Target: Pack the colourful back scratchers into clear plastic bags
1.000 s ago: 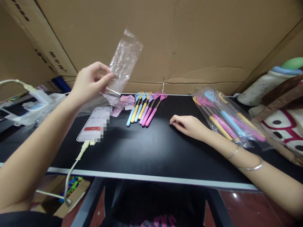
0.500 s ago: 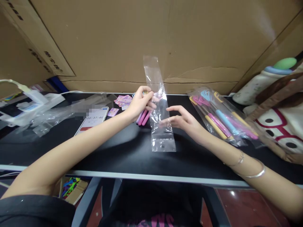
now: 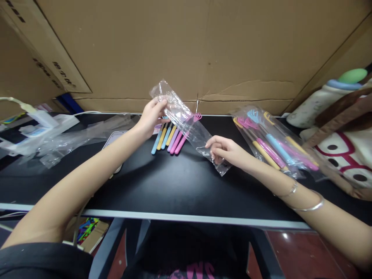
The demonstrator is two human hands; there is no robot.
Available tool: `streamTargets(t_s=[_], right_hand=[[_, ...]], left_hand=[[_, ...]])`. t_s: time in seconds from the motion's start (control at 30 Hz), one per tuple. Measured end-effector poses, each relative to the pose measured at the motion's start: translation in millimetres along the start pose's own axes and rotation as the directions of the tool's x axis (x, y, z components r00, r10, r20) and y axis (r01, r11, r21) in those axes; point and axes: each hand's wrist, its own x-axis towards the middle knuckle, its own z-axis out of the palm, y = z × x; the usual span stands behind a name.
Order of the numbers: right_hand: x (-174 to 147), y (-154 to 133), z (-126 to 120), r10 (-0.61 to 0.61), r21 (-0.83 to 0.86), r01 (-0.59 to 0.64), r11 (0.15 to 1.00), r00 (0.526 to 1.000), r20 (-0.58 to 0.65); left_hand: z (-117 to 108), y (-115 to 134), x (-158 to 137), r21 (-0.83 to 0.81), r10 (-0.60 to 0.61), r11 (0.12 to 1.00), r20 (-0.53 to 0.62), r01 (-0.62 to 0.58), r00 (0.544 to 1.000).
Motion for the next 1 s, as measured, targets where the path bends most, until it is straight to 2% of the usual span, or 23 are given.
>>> streamTargets(t_s=[0.13, 0.27, 0.4, 0.53, 0.63, 0.7, 0.83, 1.0], right_hand=[[0, -2, -10, -0.035, -0.238, 0.028, 0.971, 0.999, -0.027], [-1, -6, -25, -0.042, -0.468, 0.015, 0.883, 0.998, -0.048], [-1, -5, -38, -0.078, -0.614, 0.018, 0.789, 0.994, -0.072], [-4, -6, -44, -0.110, -0.757, -0.043, 0.652, 0.982, -0.151], [-5, -7, -45, -0.112, -0.846, -0.122, 0.519, 0.972, -0.208], [-6, -7, -45, -0.087, -0.869, -0.153, 0.471, 0.972, -0.218], [-4, -6, -49, -0.065, -0.878, -0.158, 0.452, 0.976, -0.209], [-2, -4, -52, -0.099, -0.864, -0.139, 0.484, 0.972, -0.212]], left_hand=[[-21, -8, 5, 0.054, -0.007, 0.999, -0.007, 0.007, 1.000], [-35, -11, 1, 0.134, -0.029, 0.991, 0.124, 0.012, 0.992], [-42, -6, -8, 0.294, 0.035, 0.952, 0.184, -0.089, 0.982], [-46, -7, -13, 0.436, 0.106, 0.877, 0.236, -0.203, 0.966], [-51, -12, -13, 0.567, 0.195, 0.757, 0.279, -0.325, 0.940], [-55, -14, -12, 0.630, 0.237, 0.683, 0.288, -0.370, 0.928], [-59, -12, -12, 0.626, 0.226, 0.692, 0.286, -0.360, 0.931], [-58, -8, -14, 0.603, 0.170, 0.733, 0.284, -0.314, 0.944]])
